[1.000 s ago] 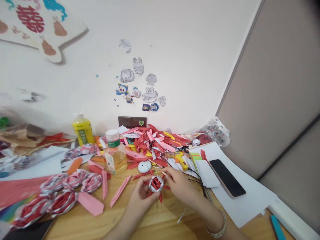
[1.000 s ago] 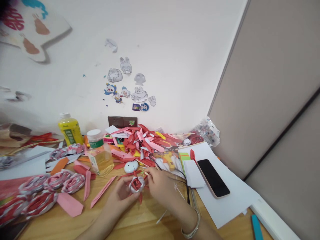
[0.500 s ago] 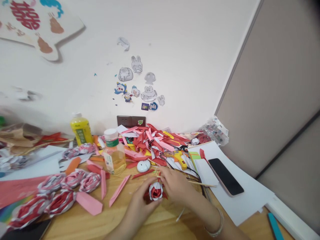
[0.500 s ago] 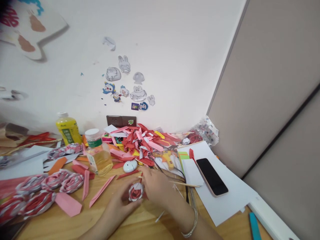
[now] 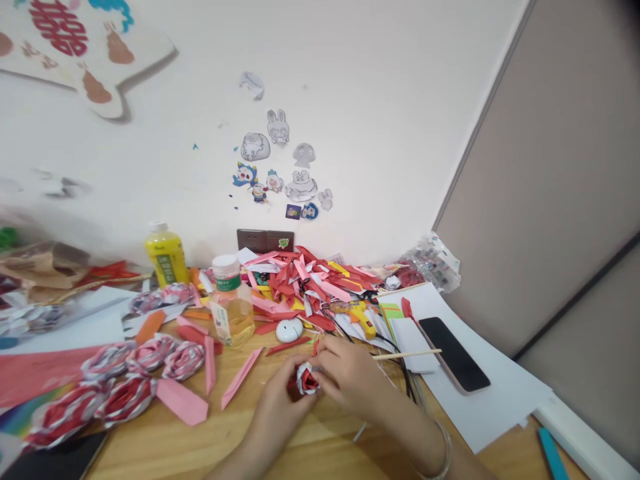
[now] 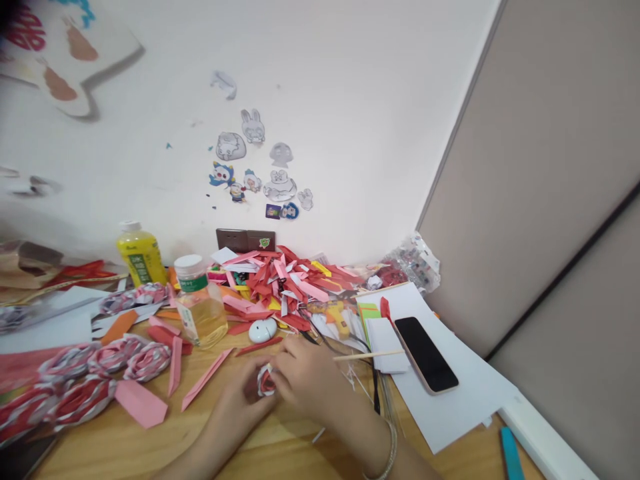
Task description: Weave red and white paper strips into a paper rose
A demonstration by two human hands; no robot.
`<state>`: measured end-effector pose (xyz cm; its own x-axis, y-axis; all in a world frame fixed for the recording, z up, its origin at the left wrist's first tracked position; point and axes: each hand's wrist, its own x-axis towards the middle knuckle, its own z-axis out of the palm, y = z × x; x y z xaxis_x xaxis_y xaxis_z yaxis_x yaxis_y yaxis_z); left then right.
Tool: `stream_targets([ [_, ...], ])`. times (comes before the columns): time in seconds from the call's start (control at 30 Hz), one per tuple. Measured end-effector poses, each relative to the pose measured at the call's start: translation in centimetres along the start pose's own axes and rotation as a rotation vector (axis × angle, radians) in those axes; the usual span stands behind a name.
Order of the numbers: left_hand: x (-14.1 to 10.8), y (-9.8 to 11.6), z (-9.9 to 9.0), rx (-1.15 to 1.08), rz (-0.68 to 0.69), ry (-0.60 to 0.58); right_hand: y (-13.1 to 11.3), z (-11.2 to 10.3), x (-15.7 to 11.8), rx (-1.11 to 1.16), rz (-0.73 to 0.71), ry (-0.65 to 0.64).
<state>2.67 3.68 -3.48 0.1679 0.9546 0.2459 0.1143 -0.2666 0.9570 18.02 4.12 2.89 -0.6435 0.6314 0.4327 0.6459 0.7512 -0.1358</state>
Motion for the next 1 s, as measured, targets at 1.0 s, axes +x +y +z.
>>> stream_targets([
  [1.0, -0.2, -0.5, -0.2, 0.259, 0.126, 0.098, 0.4, 0.8, -0.3, -0.266, -0.072, 0.014],
])
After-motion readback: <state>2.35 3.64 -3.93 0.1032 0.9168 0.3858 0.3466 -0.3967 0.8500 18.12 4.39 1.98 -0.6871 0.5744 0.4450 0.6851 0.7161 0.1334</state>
